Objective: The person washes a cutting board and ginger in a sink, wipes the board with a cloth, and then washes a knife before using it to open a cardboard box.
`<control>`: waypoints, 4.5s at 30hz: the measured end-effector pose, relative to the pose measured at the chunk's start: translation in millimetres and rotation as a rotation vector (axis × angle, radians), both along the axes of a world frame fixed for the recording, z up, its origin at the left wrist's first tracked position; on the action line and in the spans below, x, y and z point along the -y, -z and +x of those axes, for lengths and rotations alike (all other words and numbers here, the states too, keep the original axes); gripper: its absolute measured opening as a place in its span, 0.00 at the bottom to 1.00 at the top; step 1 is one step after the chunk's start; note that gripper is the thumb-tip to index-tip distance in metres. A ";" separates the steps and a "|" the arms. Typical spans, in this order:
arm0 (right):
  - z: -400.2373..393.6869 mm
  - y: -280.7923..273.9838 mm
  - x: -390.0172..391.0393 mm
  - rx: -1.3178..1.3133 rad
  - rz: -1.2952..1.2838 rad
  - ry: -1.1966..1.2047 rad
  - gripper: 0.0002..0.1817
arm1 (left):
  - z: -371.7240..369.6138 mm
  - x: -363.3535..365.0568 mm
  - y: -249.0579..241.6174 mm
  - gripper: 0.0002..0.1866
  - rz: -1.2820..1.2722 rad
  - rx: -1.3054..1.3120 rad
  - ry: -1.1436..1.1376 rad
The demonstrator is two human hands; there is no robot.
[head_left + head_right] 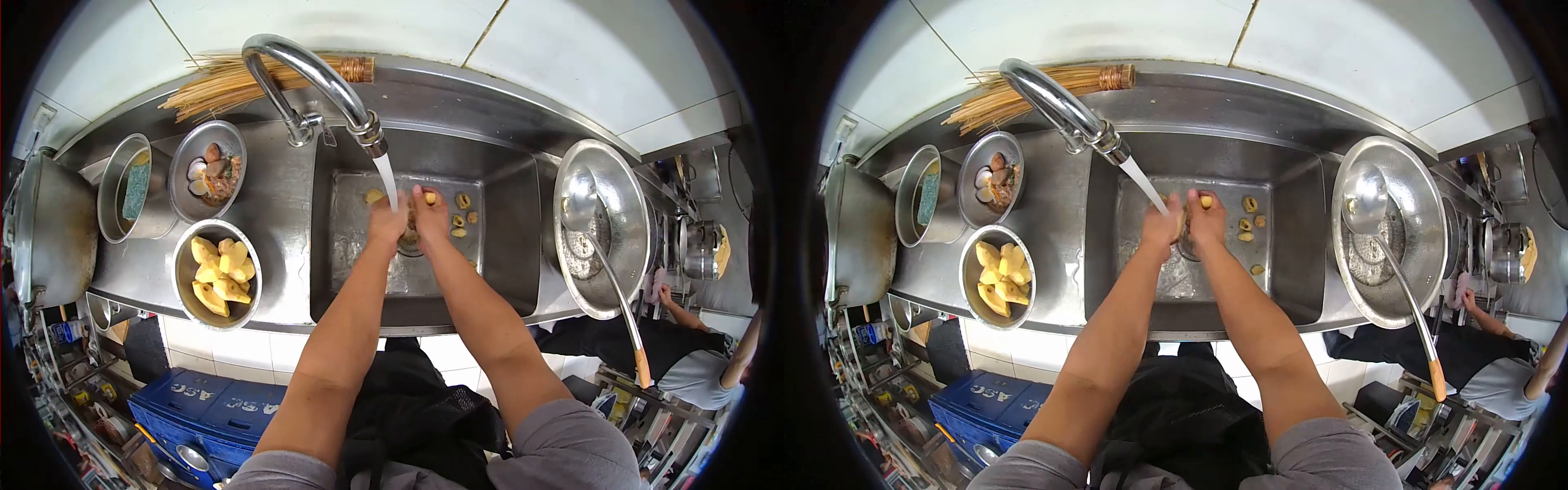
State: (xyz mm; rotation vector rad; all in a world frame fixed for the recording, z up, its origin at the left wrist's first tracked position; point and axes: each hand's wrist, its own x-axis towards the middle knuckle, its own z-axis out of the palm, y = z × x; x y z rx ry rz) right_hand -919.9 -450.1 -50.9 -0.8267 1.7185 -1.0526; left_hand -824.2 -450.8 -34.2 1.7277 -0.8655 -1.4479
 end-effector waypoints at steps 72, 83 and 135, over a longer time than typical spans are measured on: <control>-44.8 120.8 -15.9 -0.836 0.236 -1.118 0.28 | 14.7 19.3 135.1 0.14 -0.211 0.776 0.715; -42.7 149.1 -16.2 -0.798 0.030 -1.161 0.14 | 21.2 11.0 49.9 0.13 0.262 -0.051 0.413; 30.6 13.8 -7.2 0.630 0.151 -0.235 0.19 | 155.4 -85.3 -194.3 0.13 -0.574 0.438 0.022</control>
